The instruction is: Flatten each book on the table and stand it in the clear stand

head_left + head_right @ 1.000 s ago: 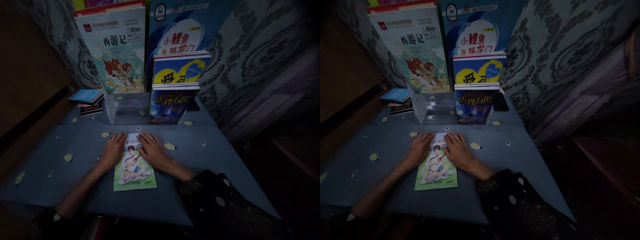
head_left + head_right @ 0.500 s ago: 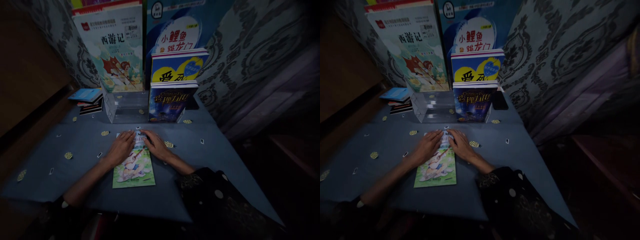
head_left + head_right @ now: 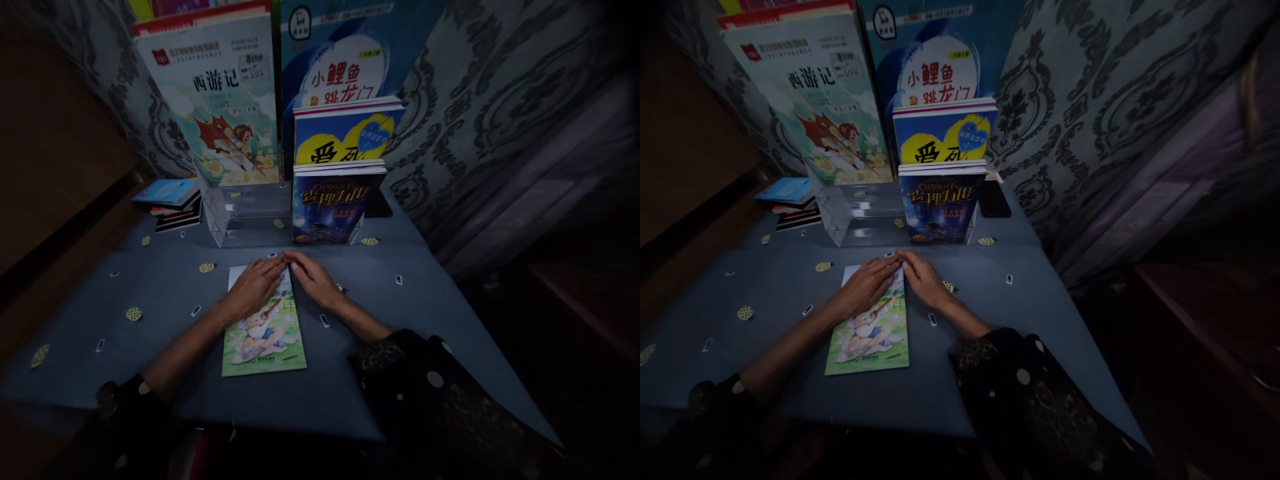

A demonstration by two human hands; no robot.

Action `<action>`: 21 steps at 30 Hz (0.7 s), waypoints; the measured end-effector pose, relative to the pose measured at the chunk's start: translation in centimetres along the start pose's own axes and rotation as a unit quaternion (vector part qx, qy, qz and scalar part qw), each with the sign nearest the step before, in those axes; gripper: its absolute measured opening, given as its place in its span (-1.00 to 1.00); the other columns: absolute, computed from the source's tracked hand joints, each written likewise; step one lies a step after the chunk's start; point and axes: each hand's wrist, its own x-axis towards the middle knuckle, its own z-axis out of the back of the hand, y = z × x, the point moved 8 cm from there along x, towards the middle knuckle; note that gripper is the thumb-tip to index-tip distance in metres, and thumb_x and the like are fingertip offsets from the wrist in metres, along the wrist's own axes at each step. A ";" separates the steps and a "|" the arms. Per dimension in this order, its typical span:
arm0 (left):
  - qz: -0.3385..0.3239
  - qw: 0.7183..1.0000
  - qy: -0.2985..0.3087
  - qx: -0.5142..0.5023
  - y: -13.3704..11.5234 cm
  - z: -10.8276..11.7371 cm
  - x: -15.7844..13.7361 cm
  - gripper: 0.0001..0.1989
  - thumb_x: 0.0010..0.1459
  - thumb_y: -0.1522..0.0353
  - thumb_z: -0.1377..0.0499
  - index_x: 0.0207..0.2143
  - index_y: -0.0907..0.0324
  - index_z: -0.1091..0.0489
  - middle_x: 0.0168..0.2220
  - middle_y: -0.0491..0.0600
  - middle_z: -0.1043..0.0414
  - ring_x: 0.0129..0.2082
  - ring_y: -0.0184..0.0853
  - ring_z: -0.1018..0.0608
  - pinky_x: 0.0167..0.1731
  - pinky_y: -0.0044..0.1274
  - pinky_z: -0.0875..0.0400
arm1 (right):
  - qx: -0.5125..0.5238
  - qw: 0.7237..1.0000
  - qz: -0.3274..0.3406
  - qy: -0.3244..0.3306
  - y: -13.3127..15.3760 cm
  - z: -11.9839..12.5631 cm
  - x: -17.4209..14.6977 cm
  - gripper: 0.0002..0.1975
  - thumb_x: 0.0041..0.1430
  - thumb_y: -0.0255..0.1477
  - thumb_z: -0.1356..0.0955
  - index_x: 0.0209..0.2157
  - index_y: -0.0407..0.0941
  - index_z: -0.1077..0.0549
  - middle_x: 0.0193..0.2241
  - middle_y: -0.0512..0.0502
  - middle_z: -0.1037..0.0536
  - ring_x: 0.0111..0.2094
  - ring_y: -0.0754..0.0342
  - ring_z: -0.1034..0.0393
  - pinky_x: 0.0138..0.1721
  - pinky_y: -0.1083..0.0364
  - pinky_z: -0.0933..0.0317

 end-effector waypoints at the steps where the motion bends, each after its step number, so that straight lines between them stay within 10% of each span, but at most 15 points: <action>1: 0.000 1.000 -0.001 0.002 0.0 0.0 0.0 -0.56 0.44 0.31 0.09 0.29 0.20 -0.24 0.30 0.15 -0.29 0.30 -0.12 -0.35 0.27 -0.17 -0.23 | -0.007 1.000 0.005 0.002 0.0 0.0 0.0 -0.59 0.40 -0.35 -0.17 0.18 -0.09 -0.40 0.13 -0.19 -0.53 0.15 -0.03 -0.43 0.21 -0.10 -0.27; 21: -0.049 0.996 -0.061 0.034 -1.6 1.2 -0.3 -0.65 0.40 0.39 0.03 0.14 0.24 -0.39 0.13 0.16 -0.46 0.14 -0.10 -0.48 0.13 -0.22 -0.37 | -0.080 0.996 0.047 0.008 1.4 -0.4 -1.2 -0.58 0.38 -0.46 -0.16 0.20 -0.13 -0.37 0.07 -0.21 -0.58 0.11 -0.05 -0.47 0.16 -0.12 -0.33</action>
